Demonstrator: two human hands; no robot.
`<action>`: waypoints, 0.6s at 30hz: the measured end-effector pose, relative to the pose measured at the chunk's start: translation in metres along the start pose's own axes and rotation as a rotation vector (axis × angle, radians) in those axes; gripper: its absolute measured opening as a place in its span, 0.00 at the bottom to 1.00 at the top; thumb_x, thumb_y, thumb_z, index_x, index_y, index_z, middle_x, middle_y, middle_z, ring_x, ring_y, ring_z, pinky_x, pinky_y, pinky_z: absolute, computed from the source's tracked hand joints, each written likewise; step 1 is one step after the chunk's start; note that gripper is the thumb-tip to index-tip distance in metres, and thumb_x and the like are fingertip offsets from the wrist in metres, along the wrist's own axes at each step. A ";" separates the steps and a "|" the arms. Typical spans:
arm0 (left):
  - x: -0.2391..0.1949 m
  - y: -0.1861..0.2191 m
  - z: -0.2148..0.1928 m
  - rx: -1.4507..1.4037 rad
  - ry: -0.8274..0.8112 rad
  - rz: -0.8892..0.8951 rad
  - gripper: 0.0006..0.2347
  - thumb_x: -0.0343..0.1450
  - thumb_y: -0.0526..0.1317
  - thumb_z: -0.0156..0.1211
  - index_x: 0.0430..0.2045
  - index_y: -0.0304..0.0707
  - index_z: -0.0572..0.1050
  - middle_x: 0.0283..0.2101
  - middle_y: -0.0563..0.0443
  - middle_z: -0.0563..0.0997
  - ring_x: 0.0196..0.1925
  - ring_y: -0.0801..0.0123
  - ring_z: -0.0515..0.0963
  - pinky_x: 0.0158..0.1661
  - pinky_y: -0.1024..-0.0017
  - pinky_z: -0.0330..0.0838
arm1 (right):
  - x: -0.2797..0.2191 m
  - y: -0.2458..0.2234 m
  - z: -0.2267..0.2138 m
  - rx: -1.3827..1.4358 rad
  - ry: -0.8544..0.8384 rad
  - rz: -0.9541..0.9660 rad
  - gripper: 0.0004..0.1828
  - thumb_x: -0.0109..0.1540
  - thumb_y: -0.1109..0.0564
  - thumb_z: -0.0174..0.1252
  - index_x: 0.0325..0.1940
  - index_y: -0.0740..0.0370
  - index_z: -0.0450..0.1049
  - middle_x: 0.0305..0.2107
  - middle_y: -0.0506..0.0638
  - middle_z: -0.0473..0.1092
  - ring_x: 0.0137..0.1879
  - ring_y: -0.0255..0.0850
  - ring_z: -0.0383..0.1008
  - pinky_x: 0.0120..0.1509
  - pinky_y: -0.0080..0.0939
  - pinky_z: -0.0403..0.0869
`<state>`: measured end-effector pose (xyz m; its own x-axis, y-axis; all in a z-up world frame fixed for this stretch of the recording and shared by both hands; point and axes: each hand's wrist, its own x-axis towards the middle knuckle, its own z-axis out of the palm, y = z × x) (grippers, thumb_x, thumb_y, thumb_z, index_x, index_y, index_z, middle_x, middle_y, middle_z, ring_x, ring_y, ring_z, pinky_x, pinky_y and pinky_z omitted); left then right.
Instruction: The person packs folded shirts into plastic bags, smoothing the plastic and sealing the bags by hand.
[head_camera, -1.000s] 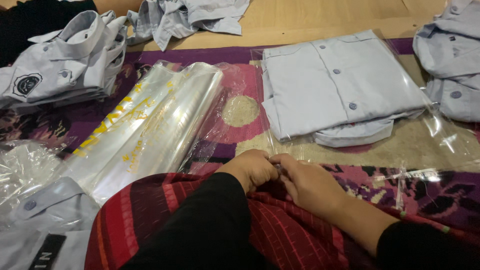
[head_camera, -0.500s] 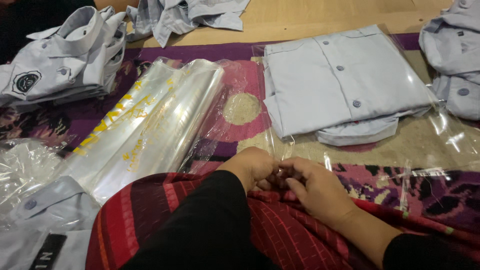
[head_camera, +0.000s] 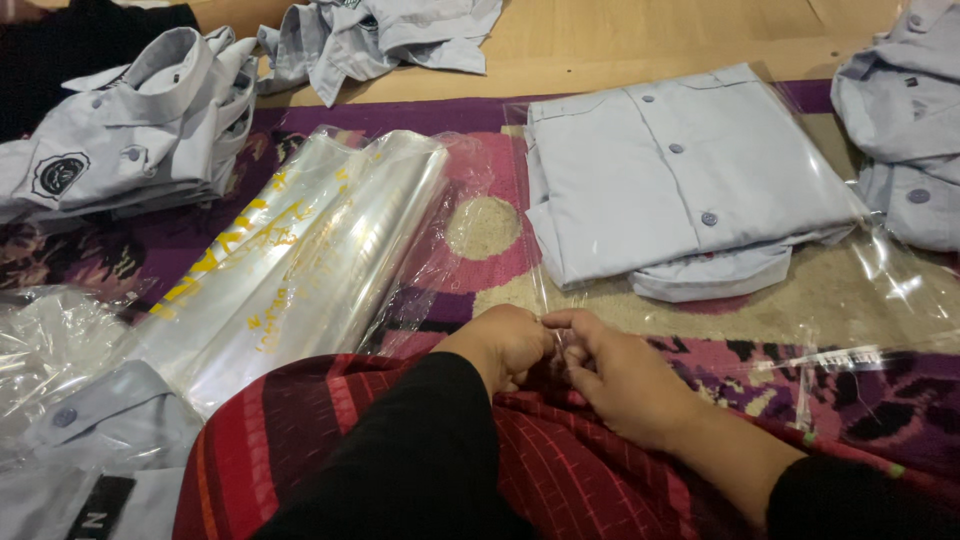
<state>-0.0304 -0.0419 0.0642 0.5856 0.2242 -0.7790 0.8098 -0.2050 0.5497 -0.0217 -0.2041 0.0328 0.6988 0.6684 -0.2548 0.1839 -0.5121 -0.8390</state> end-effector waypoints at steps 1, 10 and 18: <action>0.002 -0.001 0.000 0.007 -0.002 0.003 0.05 0.69 0.30 0.52 0.30 0.28 0.76 0.24 0.39 0.75 0.23 0.58 0.74 0.22 0.65 0.68 | -0.002 -0.001 0.001 -0.066 0.027 -0.036 0.29 0.62 0.62 0.53 0.67 0.42 0.67 0.23 0.40 0.70 0.30 0.36 0.74 0.45 0.37 0.72; 0.028 -0.018 0.006 0.029 0.007 0.053 0.02 0.65 0.29 0.54 0.23 0.31 0.75 0.20 0.42 0.71 0.18 0.61 0.69 0.17 0.66 0.63 | -0.006 -0.003 -0.003 0.183 0.073 0.060 0.30 0.58 0.69 0.59 0.62 0.47 0.74 0.31 0.45 0.78 0.29 0.34 0.83 0.45 0.28 0.78; 0.006 -0.009 0.002 0.068 0.017 0.055 0.03 0.61 0.28 0.53 0.23 0.32 0.73 0.20 0.42 0.70 0.18 0.61 0.70 0.18 0.66 0.63 | -0.009 -0.005 0.000 0.017 0.146 0.030 0.24 0.58 0.64 0.59 0.56 0.44 0.76 0.24 0.38 0.75 0.27 0.31 0.81 0.42 0.30 0.77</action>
<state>-0.0345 -0.0407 0.0544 0.6301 0.2272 -0.7426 0.7724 -0.2816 0.5693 -0.0289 -0.2081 0.0395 0.7973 0.5666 -0.2081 0.1507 -0.5207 -0.8403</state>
